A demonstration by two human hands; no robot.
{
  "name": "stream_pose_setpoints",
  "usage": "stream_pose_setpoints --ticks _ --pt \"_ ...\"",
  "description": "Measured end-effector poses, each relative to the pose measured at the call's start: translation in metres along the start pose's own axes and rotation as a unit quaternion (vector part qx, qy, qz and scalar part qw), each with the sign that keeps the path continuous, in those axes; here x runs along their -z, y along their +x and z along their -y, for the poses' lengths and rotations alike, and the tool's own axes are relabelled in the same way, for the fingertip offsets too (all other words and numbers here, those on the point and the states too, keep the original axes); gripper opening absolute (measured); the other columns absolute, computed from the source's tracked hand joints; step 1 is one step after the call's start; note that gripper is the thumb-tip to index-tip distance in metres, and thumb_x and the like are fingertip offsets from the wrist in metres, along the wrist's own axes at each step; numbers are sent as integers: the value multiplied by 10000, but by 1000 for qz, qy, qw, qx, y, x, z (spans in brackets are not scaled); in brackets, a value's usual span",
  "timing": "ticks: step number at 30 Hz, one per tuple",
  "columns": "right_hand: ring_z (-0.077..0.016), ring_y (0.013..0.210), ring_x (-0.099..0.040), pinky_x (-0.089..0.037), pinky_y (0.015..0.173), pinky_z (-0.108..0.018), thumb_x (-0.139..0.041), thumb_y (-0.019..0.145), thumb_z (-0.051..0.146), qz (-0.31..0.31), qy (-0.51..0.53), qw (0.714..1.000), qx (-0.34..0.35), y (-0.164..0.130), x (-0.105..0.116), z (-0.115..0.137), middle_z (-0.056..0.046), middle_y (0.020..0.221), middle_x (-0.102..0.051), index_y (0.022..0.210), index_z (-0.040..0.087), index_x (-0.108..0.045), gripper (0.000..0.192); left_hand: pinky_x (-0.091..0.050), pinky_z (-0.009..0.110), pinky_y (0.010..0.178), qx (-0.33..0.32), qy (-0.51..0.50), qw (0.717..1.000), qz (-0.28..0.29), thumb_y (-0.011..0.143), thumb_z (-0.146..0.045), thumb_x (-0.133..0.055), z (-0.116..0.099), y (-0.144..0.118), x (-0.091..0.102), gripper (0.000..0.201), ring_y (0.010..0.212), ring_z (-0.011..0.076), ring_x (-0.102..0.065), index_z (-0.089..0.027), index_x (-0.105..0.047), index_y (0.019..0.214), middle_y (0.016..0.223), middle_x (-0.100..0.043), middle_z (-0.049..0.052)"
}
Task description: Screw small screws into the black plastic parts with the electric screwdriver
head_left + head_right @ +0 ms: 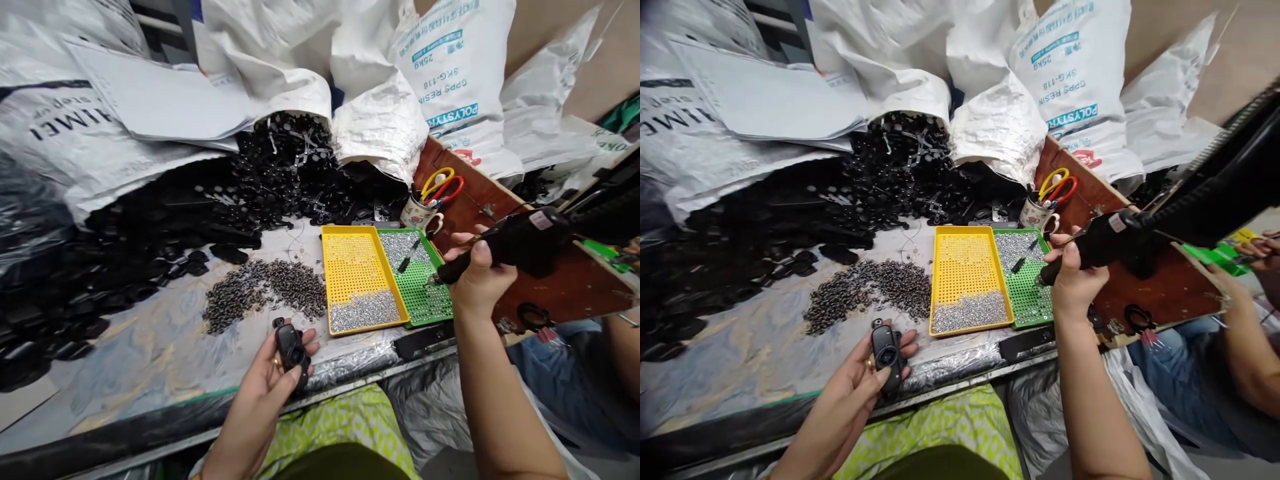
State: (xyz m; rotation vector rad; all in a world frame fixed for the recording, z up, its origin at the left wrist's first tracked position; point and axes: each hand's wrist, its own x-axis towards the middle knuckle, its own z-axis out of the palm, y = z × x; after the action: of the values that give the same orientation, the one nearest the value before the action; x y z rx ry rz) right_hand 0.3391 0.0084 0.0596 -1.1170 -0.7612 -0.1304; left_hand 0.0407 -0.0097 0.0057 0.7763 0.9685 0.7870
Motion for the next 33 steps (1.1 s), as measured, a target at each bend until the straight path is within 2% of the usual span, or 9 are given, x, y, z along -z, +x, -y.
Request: stream_pose_setpoints --ticks 4,7,11,13,17,20,24,33 --pt "-90 435 -552 -395 396 -220 -549 763 359 32 88 994 -54 -21 -20 24 -19 734 -663 935 136 -605 287 -456 301 851 -1 -10 1000 11 786 -252 -596 0 -2 -1 611 1129 237 -528 -207 -287 1312 1298 -503 141" --pt "-96 425 -553 -375 377 -227 -569 726 389 86 176 974 -111 -47 -42 51 -21 739 -653 948 147 -604 331 -454 312 835 -8 -25 999 33 795 -229 -584 1 -1 -1 575 1126 246 -529 -205 -299 1295 1300 -496 148" --pt "-102 459 -562 -410 408 -250 -615 691 410 203 285 909 -227 -86 -68 86 -4 773 -647 980 200 -581 359 -453 297 799 -28 -43 998 48 789 -188 -587 6 2 2 567 1088 232 -544 -200 -318 1287 1268 -516 143" --pt "-109 492 -573 -442 433 -264 -614 700 402 253 324 874 -258 -103 -75 95 -4 802 -649 1010 217 -564 364 -452 287 786 -41 -50 997 49 783 -178 -593 8 3 3 556 1051 219 -555 -198 -344 1281 1236 -533 130" --pt "-110 523 -572 -472 456 -275 -601 718 397 297 347 844 -280 -123 -82 96 -11 845 -643 1044 230 -542 372 -443 287 795 -66 -56 994 65 796 -157 -570 8 3 4 518 950 175 -559 -181 -371 1273 1170 -556 114" --pt "-113 531 -574 -475 472 -281 -597 728 391 307 347 841 -280 -129 -84 91 -14 846 -645 1052 224 -542 368 -427 283 809 -84 -62 991 83 807 -129 -545 7 3 4 491 929 158 -541 -174 -375 1265 1122 -569 96" --pt "-116 523 -573 -465 476 -282 -600 730 381 298 333 856 -259 -134 -85 86 -20 822 -654 1039 203 -554 359 -425 275 795 -85 -73 990 82 807 -126 -546 7 3 3 494 910 145 -517 -181 -378 1268 1106 -567 80" --pt "-118 550 -574 -498 488 -291 -594 733 408 318 318 849 -279 -138 -79 87 -17 855 -637 1065 231 -530 382 -428 274 795 -83 -78 990 78 795 -146 -562 4 1 3 470 950 169 -519 -193 -435 1245 1137 -564 77"
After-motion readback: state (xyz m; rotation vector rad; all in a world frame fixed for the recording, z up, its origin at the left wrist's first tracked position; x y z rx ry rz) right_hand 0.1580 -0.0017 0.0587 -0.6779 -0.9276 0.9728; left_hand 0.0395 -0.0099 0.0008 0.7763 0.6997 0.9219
